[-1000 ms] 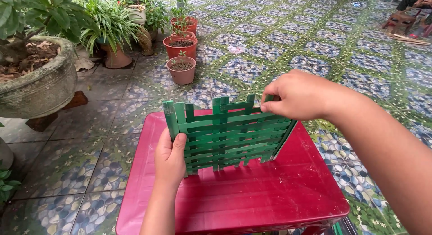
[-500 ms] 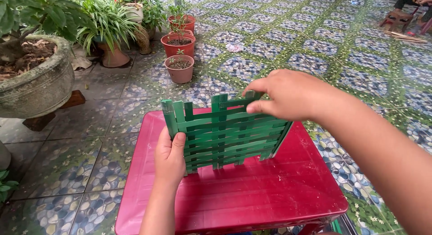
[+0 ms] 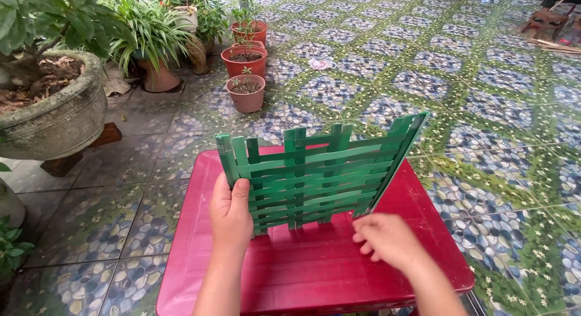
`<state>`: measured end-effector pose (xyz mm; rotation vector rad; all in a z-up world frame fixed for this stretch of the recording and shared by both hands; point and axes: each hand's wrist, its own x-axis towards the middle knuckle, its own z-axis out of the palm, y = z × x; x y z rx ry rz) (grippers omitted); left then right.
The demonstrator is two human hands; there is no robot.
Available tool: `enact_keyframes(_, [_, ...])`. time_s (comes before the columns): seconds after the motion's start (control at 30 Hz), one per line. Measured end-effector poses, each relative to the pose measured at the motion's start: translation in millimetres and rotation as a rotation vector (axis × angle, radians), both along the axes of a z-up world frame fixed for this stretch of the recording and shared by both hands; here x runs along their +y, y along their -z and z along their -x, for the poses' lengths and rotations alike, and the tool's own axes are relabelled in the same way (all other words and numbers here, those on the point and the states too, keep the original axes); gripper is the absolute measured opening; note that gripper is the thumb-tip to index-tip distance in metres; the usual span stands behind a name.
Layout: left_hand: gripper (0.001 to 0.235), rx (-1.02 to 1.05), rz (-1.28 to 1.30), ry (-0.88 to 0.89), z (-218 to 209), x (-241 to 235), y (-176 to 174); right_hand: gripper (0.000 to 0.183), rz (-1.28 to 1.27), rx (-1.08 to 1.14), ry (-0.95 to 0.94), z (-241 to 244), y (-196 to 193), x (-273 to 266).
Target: The person weaves green plastic strips by hand, threading a horizontal strip through vertical strips to form a flat woven mat. The person repeatedly lifts, aligns, and presses the woven section to tighten the weave and maintain a rectangular shape.
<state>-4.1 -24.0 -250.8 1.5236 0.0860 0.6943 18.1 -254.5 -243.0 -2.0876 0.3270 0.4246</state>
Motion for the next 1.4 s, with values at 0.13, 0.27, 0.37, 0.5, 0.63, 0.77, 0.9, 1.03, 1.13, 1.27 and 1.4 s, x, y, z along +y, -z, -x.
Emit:
enact_keyframes(0.13, [0.034,-0.030,0.182,-0.013,-2,-6,-1,0.032,-0.338,0.108,0.123,-4,14,9])
enact_keyframes(0.27, [0.034,-0.042,0.343,-0.004,-3,-10,-5,0.032,-0.497,0.051,0.153,-5,12,8])
enact_keyframes(0.37, [0.036,-0.050,0.338,0.018,-4,-10,0,0.032,-0.640,-0.003,0.226,-6,18,5])
enact_keyframes(0.5, [0.042,-0.018,0.191,0.006,-1,-11,-3,0.026,-0.674,0.048,0.226,-6,25,5])
enact_keyframes(0.63, [0.041,-0.033,0.050,-0.020,0,-5,-3,0.029,-0.294,0.130,0.081,-4,14,0])
enact_keyframes(0.77, [0.040,0.014,-0.067,-0.102,1,-1,-6,0.026,0.063,0.049,0.076,-8,8,-5])
enact_keyframes(0.9, [0.040,0.018,-0.094,-0.076,-3,-4,2,0.025,-0.013,0.018,-0.020,-5,20,8])
enact_keyframes(1.03, [0.033,0.033,-0.171,-0.035,1,-13,-1,0.029,0.068,-0.043,-0.066,-5,29,14])
enact_keyframes(1.13, [0.034,0.057,-0.161,-0.016,3,-12,-4,0.024,0.136,-0.019,-0.008,-5,19,4])
enact_keyframes(1.27, [0.038,0.069,-0.128,-0.005,2,-12,-3,0.029,0.427,-0.246,0.142,-21,24,-32])
enact_keyframes(1.4, [0.027,-0.139,-0.125,-0.014,-1,-13,3,0.041,-0.206,-0.627,0.142,-38,31,-43])
